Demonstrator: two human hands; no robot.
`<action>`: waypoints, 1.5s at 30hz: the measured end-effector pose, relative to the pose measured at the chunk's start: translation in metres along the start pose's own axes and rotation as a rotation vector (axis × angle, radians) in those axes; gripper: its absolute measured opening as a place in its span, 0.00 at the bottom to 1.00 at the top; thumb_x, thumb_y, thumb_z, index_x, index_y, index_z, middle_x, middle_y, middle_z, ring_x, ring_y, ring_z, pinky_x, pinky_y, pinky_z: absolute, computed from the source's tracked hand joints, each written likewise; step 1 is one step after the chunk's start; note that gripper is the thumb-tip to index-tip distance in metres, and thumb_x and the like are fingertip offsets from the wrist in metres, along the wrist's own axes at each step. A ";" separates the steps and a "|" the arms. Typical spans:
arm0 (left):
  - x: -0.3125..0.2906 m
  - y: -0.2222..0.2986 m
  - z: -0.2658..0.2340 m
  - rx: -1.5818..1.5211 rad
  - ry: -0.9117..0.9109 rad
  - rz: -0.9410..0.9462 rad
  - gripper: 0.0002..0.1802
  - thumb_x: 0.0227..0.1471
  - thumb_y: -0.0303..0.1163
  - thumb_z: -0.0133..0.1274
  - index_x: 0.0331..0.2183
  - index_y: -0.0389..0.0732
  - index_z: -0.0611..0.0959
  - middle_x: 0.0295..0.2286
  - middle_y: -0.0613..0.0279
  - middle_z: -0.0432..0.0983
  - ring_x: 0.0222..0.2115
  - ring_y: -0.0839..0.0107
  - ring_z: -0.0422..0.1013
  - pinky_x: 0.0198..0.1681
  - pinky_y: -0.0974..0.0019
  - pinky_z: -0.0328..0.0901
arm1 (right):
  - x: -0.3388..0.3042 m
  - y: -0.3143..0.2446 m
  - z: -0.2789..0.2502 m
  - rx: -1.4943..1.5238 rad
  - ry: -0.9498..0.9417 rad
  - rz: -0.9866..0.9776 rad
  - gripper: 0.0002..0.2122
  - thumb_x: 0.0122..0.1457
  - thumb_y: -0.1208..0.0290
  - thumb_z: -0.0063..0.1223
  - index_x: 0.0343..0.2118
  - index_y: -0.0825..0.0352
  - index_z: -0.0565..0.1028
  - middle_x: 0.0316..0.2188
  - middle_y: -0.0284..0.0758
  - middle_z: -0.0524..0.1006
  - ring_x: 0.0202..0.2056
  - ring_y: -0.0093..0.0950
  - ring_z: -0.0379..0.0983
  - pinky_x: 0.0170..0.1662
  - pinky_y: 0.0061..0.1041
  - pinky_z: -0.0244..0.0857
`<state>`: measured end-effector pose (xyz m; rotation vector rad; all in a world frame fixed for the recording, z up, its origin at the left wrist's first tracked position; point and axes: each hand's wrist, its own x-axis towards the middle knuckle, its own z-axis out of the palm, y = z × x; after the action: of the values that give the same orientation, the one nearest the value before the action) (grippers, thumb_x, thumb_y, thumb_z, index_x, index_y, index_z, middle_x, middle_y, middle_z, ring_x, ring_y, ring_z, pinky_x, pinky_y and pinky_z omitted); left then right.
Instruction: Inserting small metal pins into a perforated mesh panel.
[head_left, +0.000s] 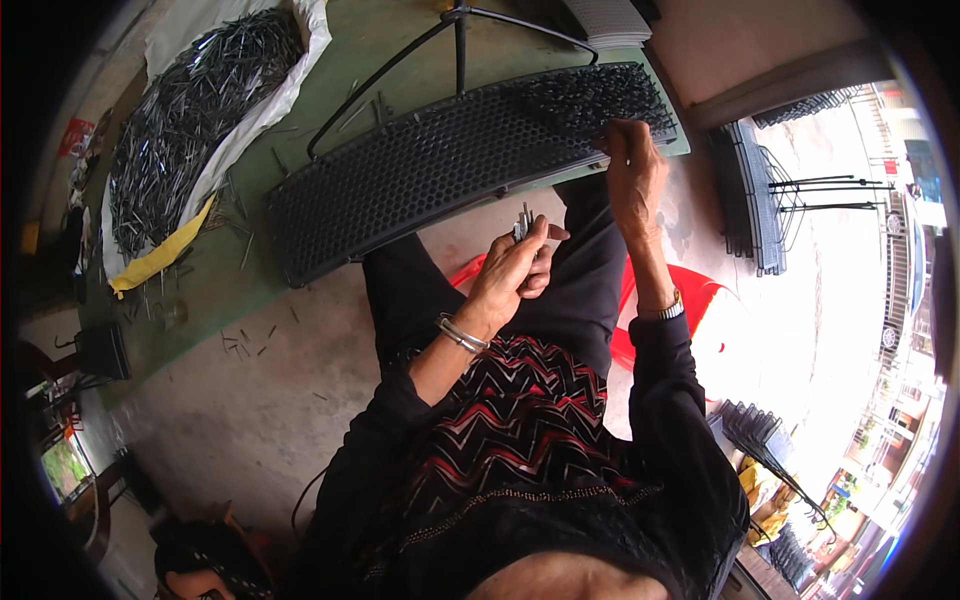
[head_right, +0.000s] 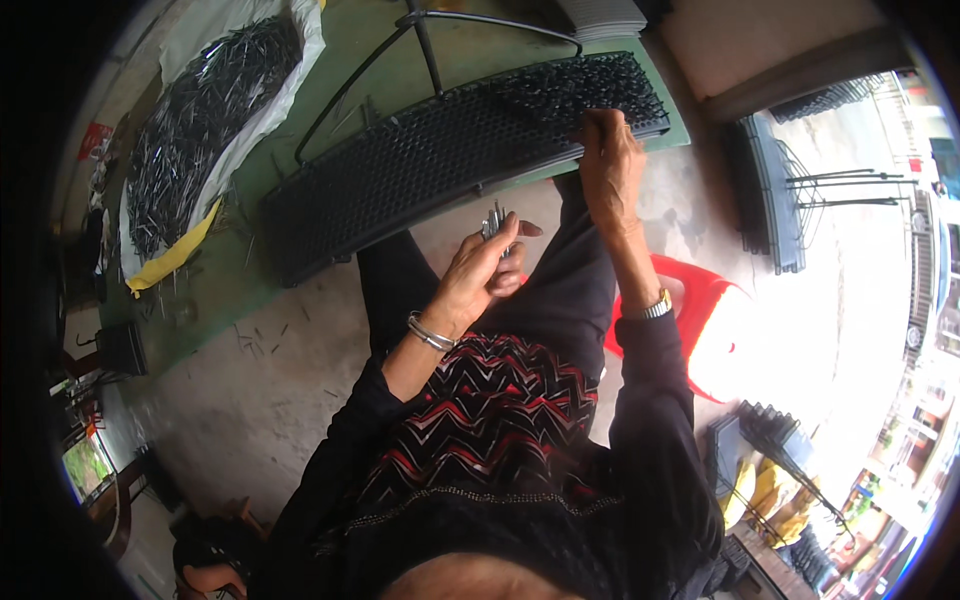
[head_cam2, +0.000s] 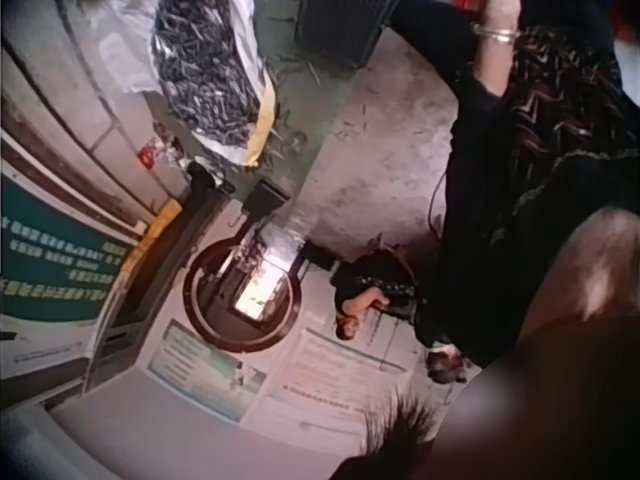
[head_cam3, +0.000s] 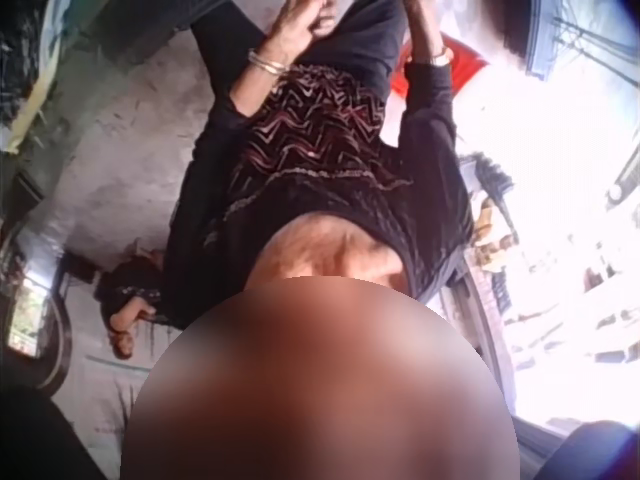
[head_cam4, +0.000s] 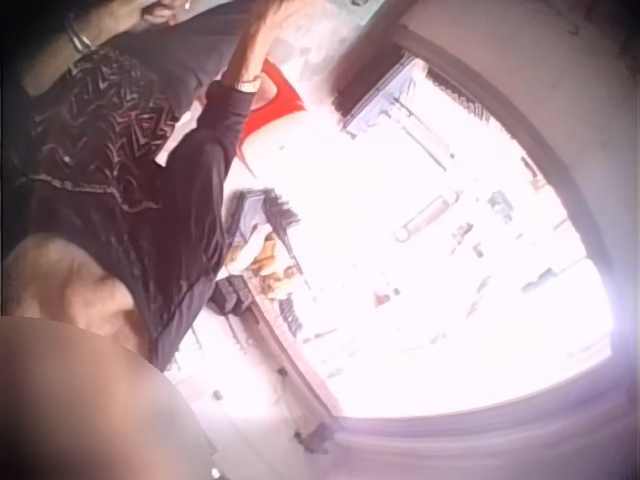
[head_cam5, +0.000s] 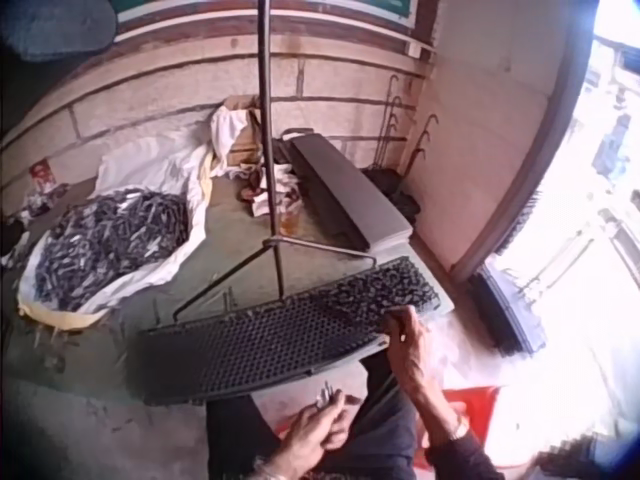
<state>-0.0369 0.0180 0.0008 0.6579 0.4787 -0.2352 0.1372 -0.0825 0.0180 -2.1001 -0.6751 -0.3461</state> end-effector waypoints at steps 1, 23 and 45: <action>0.000 0.000 -0.001 -0.001 0.001 0.000 0.21 0.59 0.49 0.45 0.36 0.39 0.77 0.14 0.77 0.53 0.12 0.85 0.51 0.14 0.79 0.45 | 0.000 0.002 0.001 0.001 -0.001 0.000 0.03 0.59 0.76 0.47 0.35 0.67 0.72 0.26 0.37 0.79 0.29 0.27 0.79 0.31 0.23 0.69; -0.007 0.005 0.001 -0.146 -0.175 -0.007 0.20 0.59 0.42 0.45 0.45 0.36 0.75 0.18 0.76 0.54 0.16 0.86 0.49 0.18 0.79 0.47 | 0.001 -0.007 -0.006 -0.234 -0.108 -0.038 0.04 0.54 0.71 0.54 0.31 0.62 0.77 0.27 0.34 0.72 0.29 0.31 0.72 0.32 0.28 0.65; -0.007 0.006 -0.004 -0.130 -0.301 -0.025 0.07 0.58 0.31 0.45 0.29 0.39 0.70 0.19 0.76 0.53 0.15 0.87 0.48 0.16 0.80 0.44 | -0.025 -0.042 -0.030 0.449 -1.014 0.378 0.13 0.55 0.65 0.56 0.35 0.72 0.75 0.27 0.32 0.75 0.31 0.19 0.69 0.33 0.21 0.65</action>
<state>-0.0424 0.0255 0.0043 0.4795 0.2106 -0.3181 0.0927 -0.0959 0.0517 -1.8043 -0.7831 1.0535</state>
